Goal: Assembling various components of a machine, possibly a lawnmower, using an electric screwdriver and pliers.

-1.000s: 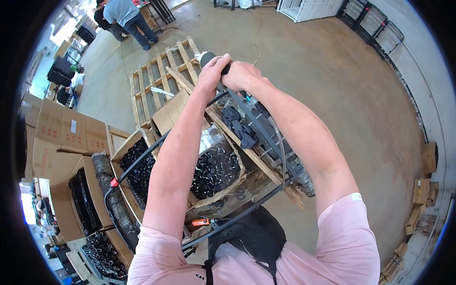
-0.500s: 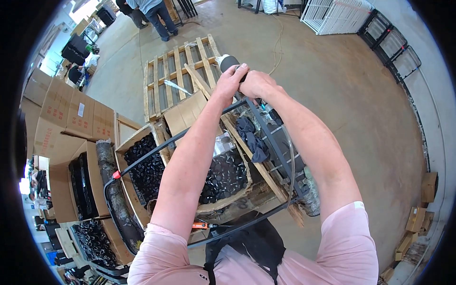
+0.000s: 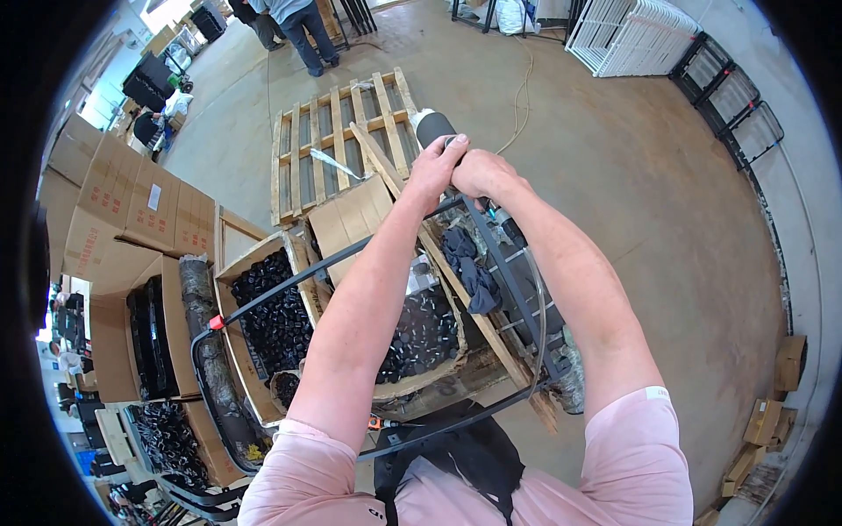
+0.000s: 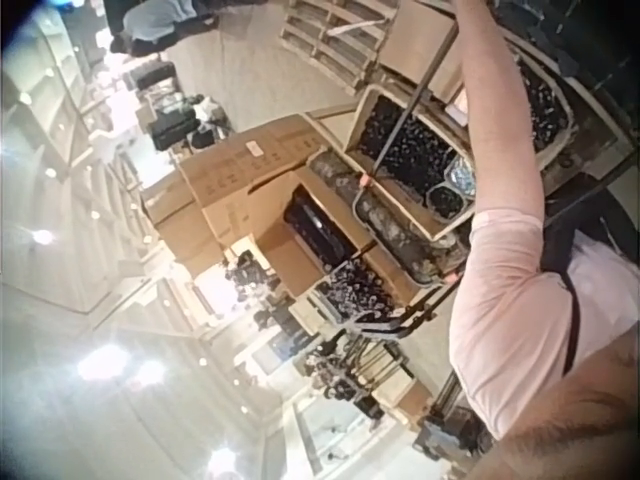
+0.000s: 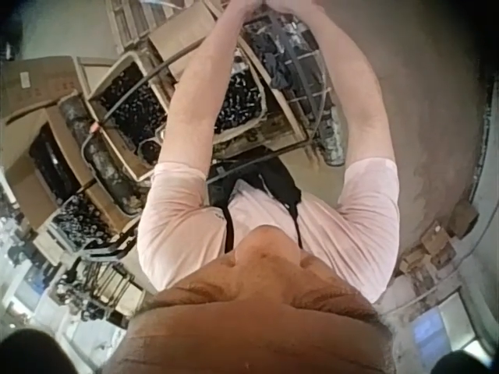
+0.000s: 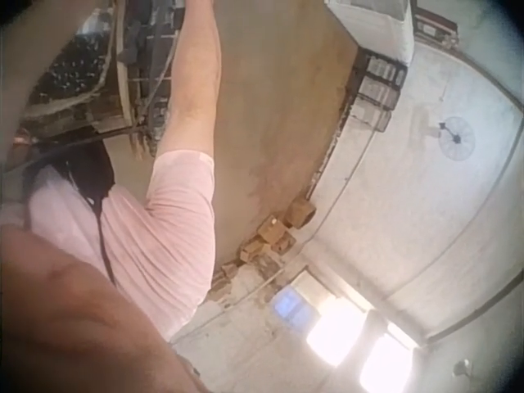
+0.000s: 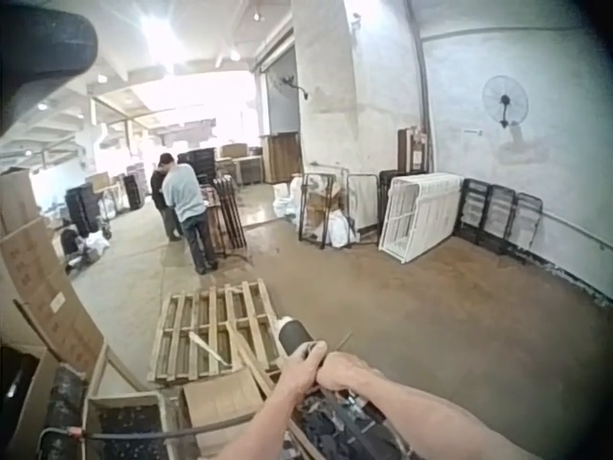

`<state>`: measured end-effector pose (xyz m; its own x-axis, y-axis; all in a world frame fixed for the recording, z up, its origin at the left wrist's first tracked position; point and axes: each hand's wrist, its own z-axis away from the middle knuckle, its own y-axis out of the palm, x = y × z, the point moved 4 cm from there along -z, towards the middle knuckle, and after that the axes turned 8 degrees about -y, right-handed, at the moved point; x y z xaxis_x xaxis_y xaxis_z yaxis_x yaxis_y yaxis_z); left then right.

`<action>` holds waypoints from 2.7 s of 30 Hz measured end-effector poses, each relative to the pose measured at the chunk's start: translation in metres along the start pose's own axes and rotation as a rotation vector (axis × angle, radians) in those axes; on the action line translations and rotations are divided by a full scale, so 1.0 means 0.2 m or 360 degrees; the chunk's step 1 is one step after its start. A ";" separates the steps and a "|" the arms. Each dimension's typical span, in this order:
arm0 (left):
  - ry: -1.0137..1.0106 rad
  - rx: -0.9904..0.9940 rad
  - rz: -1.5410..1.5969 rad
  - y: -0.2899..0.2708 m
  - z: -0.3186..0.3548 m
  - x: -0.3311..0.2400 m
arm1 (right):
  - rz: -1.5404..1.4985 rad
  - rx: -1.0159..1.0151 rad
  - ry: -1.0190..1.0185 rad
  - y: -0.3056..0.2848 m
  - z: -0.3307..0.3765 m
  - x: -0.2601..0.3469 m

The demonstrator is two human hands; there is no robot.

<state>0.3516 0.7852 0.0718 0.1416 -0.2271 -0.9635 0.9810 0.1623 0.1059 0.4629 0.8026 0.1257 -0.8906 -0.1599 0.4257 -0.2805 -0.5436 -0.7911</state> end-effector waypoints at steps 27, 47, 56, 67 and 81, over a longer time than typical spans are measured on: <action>0.0247 -0.0445 0.0204 -0.39 0.56 0.24 | -0.0381 -0.0216 -0.0209 -0.06 0.16 0.07; -0.0584 -0.1208 0.0263 -2.18 2.48 1.03 | 0.0421 0.0210 -0.1724 2.30 1.32 1.61; -0.0609 -0.1568 -0.0379 -2.83 2.60 1.11 | 0.0467 0.0181 -0.1712 2.78 1.17 2.09; -0.0485 -0.1512 -0.0401 -2.93 2.50 1.15 | 0.0477 0.0158 -0.1566 2.77 1.11 2.17; -0.0520 -0.1436 -0.0346 -2.95 2.47 1.14 | 0.0441 0.0193 -0.1523 2.77 1.08 2.18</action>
<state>-0.1286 0.1631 -0.0877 0.1331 -0.5711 -0.8100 0.5400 0.7271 -0.4239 -0.0034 0.2533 -0.0328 -0.2415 -0.8600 0.4496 -0.0211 -0.4586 -0.8884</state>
